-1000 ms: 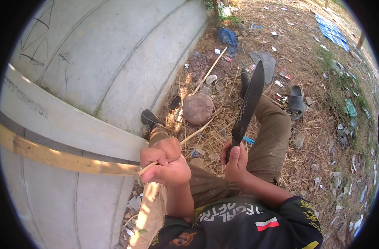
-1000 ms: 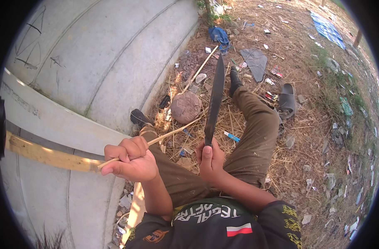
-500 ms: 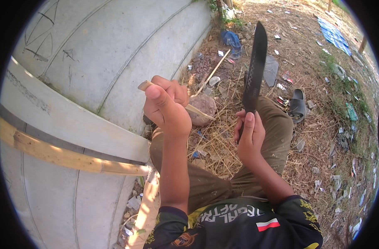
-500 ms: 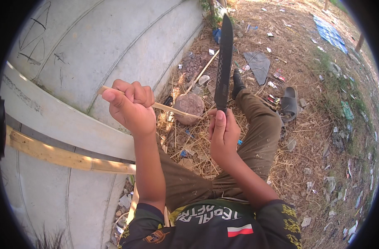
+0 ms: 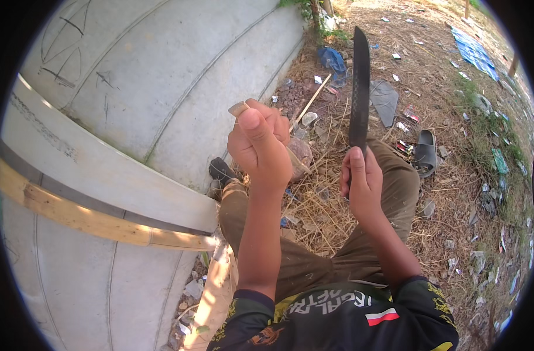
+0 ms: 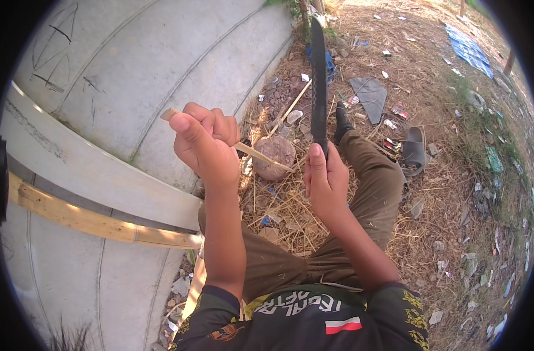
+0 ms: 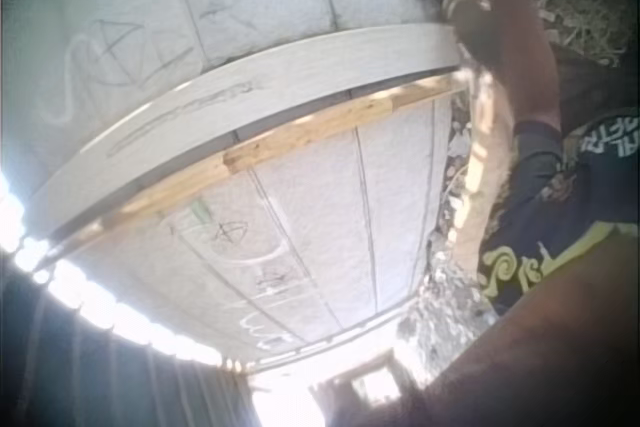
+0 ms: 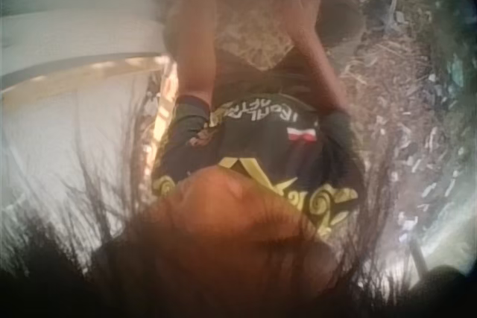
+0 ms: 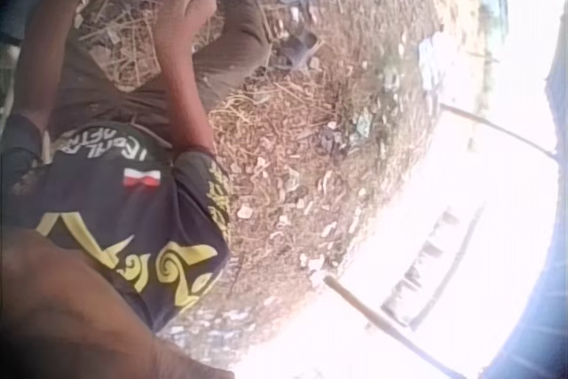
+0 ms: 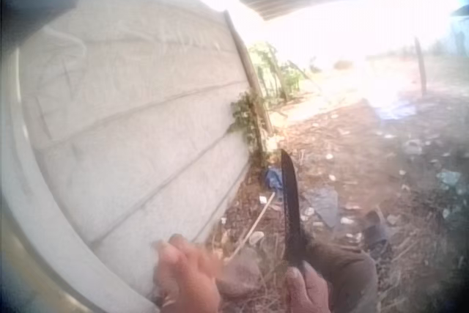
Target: The person sits on the ground and uses a utility knife to shave thin strips from a wooden stick. They hold the stick with their left hand and scrape the blade along its length to remove the outer layer. The person occasionally switches to a larger knife to split or shape the wood further.
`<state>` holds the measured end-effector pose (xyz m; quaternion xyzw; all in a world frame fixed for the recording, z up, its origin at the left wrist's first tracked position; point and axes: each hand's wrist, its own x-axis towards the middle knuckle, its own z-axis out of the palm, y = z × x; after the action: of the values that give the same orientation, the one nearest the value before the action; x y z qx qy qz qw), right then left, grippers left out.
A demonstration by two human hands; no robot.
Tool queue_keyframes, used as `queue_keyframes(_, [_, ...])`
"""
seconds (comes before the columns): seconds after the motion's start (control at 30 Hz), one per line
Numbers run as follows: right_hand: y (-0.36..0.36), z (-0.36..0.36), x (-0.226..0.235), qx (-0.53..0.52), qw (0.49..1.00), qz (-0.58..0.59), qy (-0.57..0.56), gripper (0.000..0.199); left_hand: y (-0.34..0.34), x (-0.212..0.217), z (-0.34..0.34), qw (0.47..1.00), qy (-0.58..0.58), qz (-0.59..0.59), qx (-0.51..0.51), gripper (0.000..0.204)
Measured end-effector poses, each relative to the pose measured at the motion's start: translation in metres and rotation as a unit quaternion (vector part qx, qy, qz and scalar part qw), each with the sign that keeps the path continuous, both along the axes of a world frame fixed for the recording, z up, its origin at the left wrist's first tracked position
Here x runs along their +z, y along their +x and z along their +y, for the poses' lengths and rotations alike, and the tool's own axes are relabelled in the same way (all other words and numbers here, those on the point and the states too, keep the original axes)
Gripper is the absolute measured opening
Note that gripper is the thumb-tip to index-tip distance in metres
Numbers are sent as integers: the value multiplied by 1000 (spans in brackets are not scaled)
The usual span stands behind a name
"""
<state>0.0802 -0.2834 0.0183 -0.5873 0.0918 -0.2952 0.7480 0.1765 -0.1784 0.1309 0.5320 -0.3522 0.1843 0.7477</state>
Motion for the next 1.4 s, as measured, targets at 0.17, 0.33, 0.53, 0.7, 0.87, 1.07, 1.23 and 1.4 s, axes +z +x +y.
queue_keyframes(0.17, [15,34,-120,91,963,218,-133,40,3,2,-21,1000,5,-4,-19,67])
queue_keyframes(0.33, [26,7,-94,199,938,285,-11,43,9,2,-8,1000,-5,8,-13,67])
queue_keyframes(0.53, [20,-6,-7,-2,999,-6,35,42,14,4,-3,1000,-19,20,11,67])
queue_keyframes(0.7, [11,38,-78,246,906,287,189,44,15,3,-15,998,14,-5,68,67])
queue_keyframes(0.87, [20,-2,-56,83,979,182,27,42,28,10,4,998,-37,34,40,67])
queue_keyframes(1.07, [16,19,-43,-76,997,-15,-1,36,31,9,-3,999,-34,31,24,66])
queue_keyframes(1.23, [24,16,-73,205,918,281,192,35,26,9,0,997,-33,45,44,63])
queue_keyframes(1.4, [21,-12,-12,54,997,44,-37,34,35,8,4,998,-41,37,34,65])
